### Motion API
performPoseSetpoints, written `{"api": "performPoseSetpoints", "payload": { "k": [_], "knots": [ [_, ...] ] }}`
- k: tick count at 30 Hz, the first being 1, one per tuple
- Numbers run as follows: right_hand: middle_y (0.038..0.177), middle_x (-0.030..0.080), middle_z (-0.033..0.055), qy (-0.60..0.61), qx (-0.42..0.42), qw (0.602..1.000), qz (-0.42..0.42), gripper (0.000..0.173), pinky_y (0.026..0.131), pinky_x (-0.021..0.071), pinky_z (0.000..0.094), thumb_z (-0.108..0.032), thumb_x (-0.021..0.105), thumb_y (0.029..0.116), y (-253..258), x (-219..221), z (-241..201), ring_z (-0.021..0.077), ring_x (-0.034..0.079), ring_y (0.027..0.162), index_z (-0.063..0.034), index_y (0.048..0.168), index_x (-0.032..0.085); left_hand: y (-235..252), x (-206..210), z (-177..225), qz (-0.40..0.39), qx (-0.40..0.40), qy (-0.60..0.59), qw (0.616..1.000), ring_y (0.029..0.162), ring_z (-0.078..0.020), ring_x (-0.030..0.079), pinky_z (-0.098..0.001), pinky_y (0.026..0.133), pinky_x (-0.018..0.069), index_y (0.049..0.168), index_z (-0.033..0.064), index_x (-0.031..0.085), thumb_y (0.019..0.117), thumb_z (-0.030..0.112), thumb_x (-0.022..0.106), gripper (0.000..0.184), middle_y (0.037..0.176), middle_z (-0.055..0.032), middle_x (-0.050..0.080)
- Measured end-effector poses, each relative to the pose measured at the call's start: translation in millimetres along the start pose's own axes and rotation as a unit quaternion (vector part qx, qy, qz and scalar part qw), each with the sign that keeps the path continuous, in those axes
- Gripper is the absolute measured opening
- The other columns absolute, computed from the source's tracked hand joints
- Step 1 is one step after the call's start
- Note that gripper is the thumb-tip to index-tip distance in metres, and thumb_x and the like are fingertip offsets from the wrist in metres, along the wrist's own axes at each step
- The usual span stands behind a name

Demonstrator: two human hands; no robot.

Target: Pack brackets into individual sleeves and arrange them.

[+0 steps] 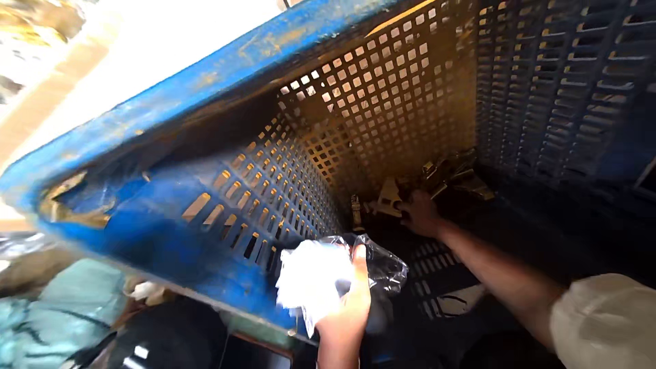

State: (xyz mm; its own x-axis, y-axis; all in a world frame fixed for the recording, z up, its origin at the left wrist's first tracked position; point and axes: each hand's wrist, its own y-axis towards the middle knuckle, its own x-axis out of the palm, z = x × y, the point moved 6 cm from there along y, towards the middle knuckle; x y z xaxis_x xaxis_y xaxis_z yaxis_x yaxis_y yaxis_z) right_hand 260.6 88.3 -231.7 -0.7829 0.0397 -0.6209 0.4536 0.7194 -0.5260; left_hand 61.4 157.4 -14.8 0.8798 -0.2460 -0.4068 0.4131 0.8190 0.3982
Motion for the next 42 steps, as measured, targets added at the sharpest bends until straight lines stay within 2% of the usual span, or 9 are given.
{"api": "performPoseSetpoints", "payload": {
  "k": [5, 9, 17, 21, 24, 28, 33, 39, 42],
  "knots": [
    [0.149, 0.045, 0.0257, 0.347, 0.004, 0.933, 0.091, 0.066, 0.113, 0.0411, 0.0473, -0.029, 0.076, 0.0922, -103.5, -59.1, 15.9, 0.0330, 0.046, 0.138, 0.0045, 0.142, 0.049, -9.0, 14.6, -7.6, -0.023, -0.014, -0.020, 0.999, 0.096, -0.0009, 0.065, -0.0165, 0.091, 0.0527, 0.110, -0.0206, 0.058, 0.0797, 0.016, 0.083, 0.053, 0.098, -0.0140, 0.069],
    [0.115, 0.069, -0.0024, 0.484, -0.147, 0.857, 0.096, 0.064, 0.094, 0.0568, 0.0244, -0.034, 0.081, 0.0784, -165.1, -106.8, 2.8, 0.0051, 0.067, 0.106, -0.0072, 0.130, 0.054, -15.5, 22.5, -11.0, -0.042, -0.044, -0.033, 0.998, 0.097, -0.0010, 0.065, -0.0156, 0.091, 0.0518, 0.116, -0.0212, 0.055, 0.0784, 0.016, 0.083, 0.060, 0.102, -0.0161, 0.069],
    [0.098, 0.068, 0.0072, 0.549, -0.106, 0.822, -0.109, 0.031, 0.060, 0.0649, 0.0394, -0.009, 0.054, 0.0982, -200.1, -73.8, -53.8, 0.0242, 0.073, 0.071, -0.0156, 0.123, 0.037, -32.5, 46.8, 2.9, -0.158, -0.173, -0.136, 0.963, 0.086, -0.0039, 0.065, -0.0213, 0.082, 0.0551, 0.115, -0.0100, 0.059, 0.0789, 0.007, 0.082, 0.046, 0.094, -0.0074, 0.068],
    [0.112, 0.066, 0.0212, 0.182, -0.202, 0.949, 0.162, 0.042, 0.082, 0.0591, 0.0395, -0.015, 0.064, 0.0972, -179.9, -63.7, -70.3, 0.0247, 0.070, 0.092, 0.0110, 0.127, 0.050, -30.6, 39.4, -1.1, -0.115, -0.301, -0.293, 0.900, 0.059, -0.0041, 0.056, -0.0192, 0.057, 0.0491, 0.106, -0.0003, 0.059, 0.0839, -0.009, 0.074, 0.028, 0.078, -0.0020, 0.066],
    [0.131, 0.058, 0.0319, -0.056, -0.200, 0.977, 0.045, 0.047, 0.092, 0.0547, 0.0538, -0.023, 0.056, 0.1045, -174.7, -41.4, -94.1, 0.0425, 0.068, 0.106, 0.0101, 0.137, 0.045, -33.8, 31.9, -1.0, -0.135, -0.286, -0.264, 0.911, 0.073, -0.0055, 0.063, -0.0208, 0.069, 0.0545, 0.111, -0.0034, 0.057, 0.0854, -0.005, 0.074, 0.031, 0.087, -0.0036, 0.067],
    [0.143, 0.051, 0.0283, 0.114, -0.149, 0.982, -0.004, 0.080, 0.113, 0.0423, 0.0391, -0.011, 0.066, 0.0955, -149.8, -49.8, -91.1, 0.0278, 0.054, 0.134, 0.0096, 0.155, 0.016, -37.7, 45.3, 5.4, -0.215, -0.190, -0.100, 0.953, 0.104, -0.0100, 0.065, -0.0255, 0.096, 0.0516, 0.121, -0.0148, 0.059, 0.0830, 0.012, 0.081, 0.052, 0.110, -0.0179, 0.069],
    [0.129, 0.061, 0.0116, 0.464, -0.116, 0.878, -0.003, 0.058, 0.089, 0.0550, 0.0288, -0.006, 0.069, 0.0910, -164.1, -66.2, -77.6, 0.0127, 0.063, 0.109, -0.0018, 0.144, 0.046, -17.0, 38.6, -7.4, -0.098, -0.194, -0.121, 0.968, 0.095, -0.0101, 0.066, -0.0269, 0.088, 0.0549, 0.123, -0.0128, 0.056, 0.0817, 0.015, 0.084, 0.057, 0.105, -0.0147, 0.068],
    [0.119, 0.062, 0.0145, 0.421, -0.085, 0.894, 0.127, 0.039, 0.087, 0.0545, 0.0306, 0.002, 0.064, 0.0917, -166.3, -76.2, -56.0, 0.0137, 0.063, 0.101, 0.0045, 0.129, 0.055, -50.7, 63.8, 18.0, -0.251, -0.181, -0.202, 0.929, 0.088, -0.0064, 0.068, -0.0238, 0.083, 0.0578, 0.118, -0.0110, 0.060, 0.0807, 0.009, 0.083, 0.048, 0.100, -0.0094, 0.071],
    [0.097, 0.070, -0.0017, 0.511, -0.267, 0.805, 0.140, 0.013, 0.079, 0.0584, 0.0255, -0.011, 0.067, 0.0930, -204.8, -125.1, -33.0, 0.0062, 0.067, 0.087, -0.0104, 0.106, 0.066, -29.6, 42.1, 7.7, -0.181, -0.227, -0.247, 0.924, 0.071, -0.0057, 0.065, -0.0231, 0.070, 0.0583, 0.114, -0.0059, 0.060, 0.0880, 0.003, 0.073, 0.030, 0.085, -0.0013, 0.068]
  ]
}}
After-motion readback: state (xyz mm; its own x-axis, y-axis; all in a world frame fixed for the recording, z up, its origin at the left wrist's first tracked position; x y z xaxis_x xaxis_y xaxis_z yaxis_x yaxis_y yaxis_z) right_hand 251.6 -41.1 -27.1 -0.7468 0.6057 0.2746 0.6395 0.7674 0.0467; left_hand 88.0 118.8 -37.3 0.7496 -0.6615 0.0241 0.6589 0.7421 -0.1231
